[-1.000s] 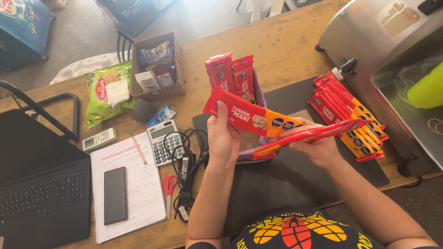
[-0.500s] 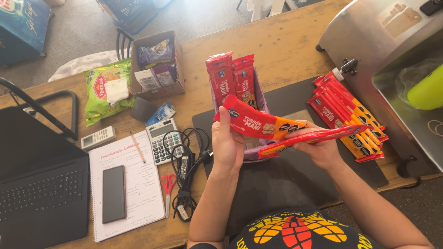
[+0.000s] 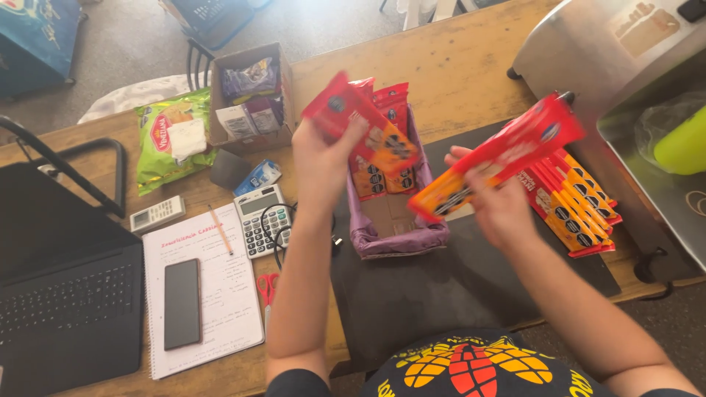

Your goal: Organizing various snack bars and packages from a desk and a basket into a cardboard box.

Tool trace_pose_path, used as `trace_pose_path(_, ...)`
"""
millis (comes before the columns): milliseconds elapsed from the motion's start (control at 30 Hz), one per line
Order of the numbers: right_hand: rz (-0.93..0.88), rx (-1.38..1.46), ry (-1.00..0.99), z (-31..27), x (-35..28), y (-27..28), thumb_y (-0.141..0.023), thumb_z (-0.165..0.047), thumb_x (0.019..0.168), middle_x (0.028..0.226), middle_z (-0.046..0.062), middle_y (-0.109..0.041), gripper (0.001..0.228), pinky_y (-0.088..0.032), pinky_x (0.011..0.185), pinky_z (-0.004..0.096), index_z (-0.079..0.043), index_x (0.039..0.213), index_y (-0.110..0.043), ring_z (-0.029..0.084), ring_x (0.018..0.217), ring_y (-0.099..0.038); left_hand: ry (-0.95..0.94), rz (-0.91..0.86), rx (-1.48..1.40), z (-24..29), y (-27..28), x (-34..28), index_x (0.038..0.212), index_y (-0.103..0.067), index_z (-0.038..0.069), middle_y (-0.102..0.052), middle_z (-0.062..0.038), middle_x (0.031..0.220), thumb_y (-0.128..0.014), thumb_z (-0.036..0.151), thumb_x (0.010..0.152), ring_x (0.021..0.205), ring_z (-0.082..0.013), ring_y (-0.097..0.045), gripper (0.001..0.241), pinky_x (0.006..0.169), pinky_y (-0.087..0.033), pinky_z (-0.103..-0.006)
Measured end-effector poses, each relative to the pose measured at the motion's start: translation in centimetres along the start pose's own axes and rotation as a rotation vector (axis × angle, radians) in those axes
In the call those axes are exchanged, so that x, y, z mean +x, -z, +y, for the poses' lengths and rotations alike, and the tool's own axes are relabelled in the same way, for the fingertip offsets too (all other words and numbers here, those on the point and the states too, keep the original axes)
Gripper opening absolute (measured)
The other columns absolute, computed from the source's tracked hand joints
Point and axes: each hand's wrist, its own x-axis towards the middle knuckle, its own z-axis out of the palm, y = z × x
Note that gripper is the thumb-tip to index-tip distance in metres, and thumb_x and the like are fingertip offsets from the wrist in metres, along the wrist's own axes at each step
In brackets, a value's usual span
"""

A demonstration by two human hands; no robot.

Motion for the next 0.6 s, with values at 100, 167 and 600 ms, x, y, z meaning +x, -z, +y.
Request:
trace_pose_path(100, 0.102, 0.053, -0.188, 1.7, 2.0, 4.2, -0.062, -0.009, 0.1, 0.127, 0.018, -0.068, 0.04, -0.062, 0.081, 0.054, -0.004, 0.139, -0.053, 0.035, 0.108, -0.071, 0.052, -0.093, 0.089, -3.3, 0.6, 1.8, 0.109, -0.069, 0.001, -0.075, -0.014, 0.094, -0.082, 0.011, 0.088, 0.091, -0.0205, -0.071, 0.027, 0.085, -0.058, -0.042)
trace_pose_path(167, 0.11, 0.022, -0.263, 0.4, 2.9, 4.9, -0.065, -0.006, 0.098, 0.123, 0.016, -0.069, 0.041, -0.063, 0.075, 0.055, -0.006, 0.138, -0.055, 0.034, 0.101, -0.074, 0.119, -0.162, 0.065, -6.7, 0.2, 2.5, 0.096, -0.073, 0.005, -0.076, -0.007, 0.077, -0.081, 0.013, 0.088, 0.073, -0.015, -0.076, 0.014, 0.071, -0.063, -0.033)
trace_pose_path(600, -0.051, -0.798, -0.512, -18.3, 4.5, 0.0, -0.061, 0.013, 0.089, 0.114, 0.016, -0.073, 0.052, -0.058, 0.07, 0.046, -0.003, 0.139, -0.061, 0.03, 0.089, -0.069, 0.091, -0.41, 1.096, -10.3, -2.2, 3.1, 0.122, -0.056, 0.018, -0.072, -0.007, 0.091, -0.074, 0.023, 0.086, 0.083, -0.0442, -0.068, 0.04, 0.069, -0.05, -0.0547)
